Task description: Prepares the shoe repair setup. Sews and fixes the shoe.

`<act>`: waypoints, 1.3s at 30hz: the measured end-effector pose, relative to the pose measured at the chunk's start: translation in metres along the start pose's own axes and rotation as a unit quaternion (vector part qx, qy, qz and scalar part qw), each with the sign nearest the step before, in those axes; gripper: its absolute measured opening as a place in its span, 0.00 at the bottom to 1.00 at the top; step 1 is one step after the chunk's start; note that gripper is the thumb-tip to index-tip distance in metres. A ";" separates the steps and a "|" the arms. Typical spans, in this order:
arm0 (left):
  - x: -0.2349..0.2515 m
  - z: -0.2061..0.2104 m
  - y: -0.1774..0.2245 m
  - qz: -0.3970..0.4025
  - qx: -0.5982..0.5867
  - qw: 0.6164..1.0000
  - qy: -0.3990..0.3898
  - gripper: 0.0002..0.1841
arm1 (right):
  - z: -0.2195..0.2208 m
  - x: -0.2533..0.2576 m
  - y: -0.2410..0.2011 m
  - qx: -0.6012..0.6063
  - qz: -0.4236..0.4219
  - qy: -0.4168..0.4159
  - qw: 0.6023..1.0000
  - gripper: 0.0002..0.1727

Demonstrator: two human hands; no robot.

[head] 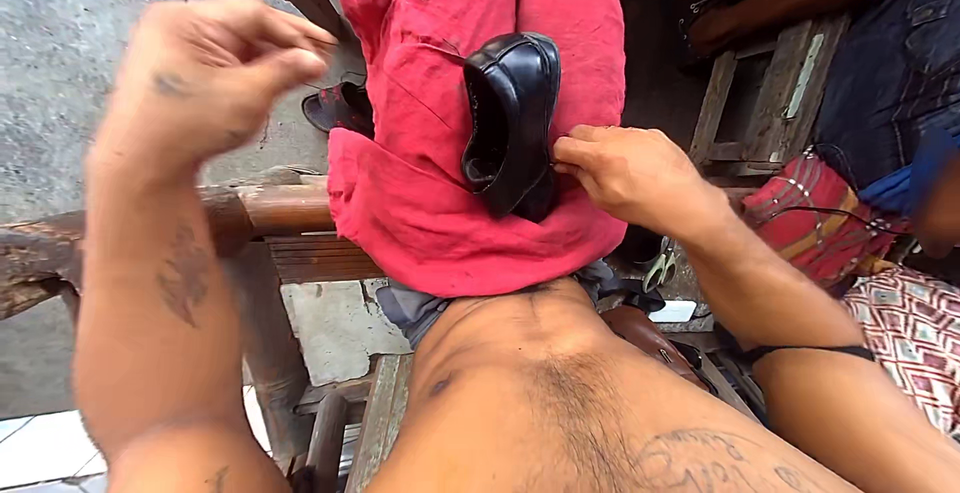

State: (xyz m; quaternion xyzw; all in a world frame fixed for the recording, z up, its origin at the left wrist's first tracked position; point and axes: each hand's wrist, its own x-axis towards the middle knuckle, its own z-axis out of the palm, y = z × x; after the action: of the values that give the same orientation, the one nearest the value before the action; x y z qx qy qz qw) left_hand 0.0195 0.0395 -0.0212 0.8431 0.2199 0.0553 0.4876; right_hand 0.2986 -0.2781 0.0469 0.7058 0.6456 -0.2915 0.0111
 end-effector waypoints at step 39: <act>0.040 0.117 0.127 -0.021 -0.018 0.967 -0.254 0.01 | 0.060 -0.009 -0.018 0.045 0.010 0.248 0.968 0.13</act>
State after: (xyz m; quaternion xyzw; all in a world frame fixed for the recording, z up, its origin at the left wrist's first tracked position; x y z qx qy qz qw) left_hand 0.1321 -0.0911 0.0207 0.8157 0.1056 -0.1676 0.5435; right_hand 0.2580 -0.3070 0.0075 0.7622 0.6073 -0.1362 -0.1780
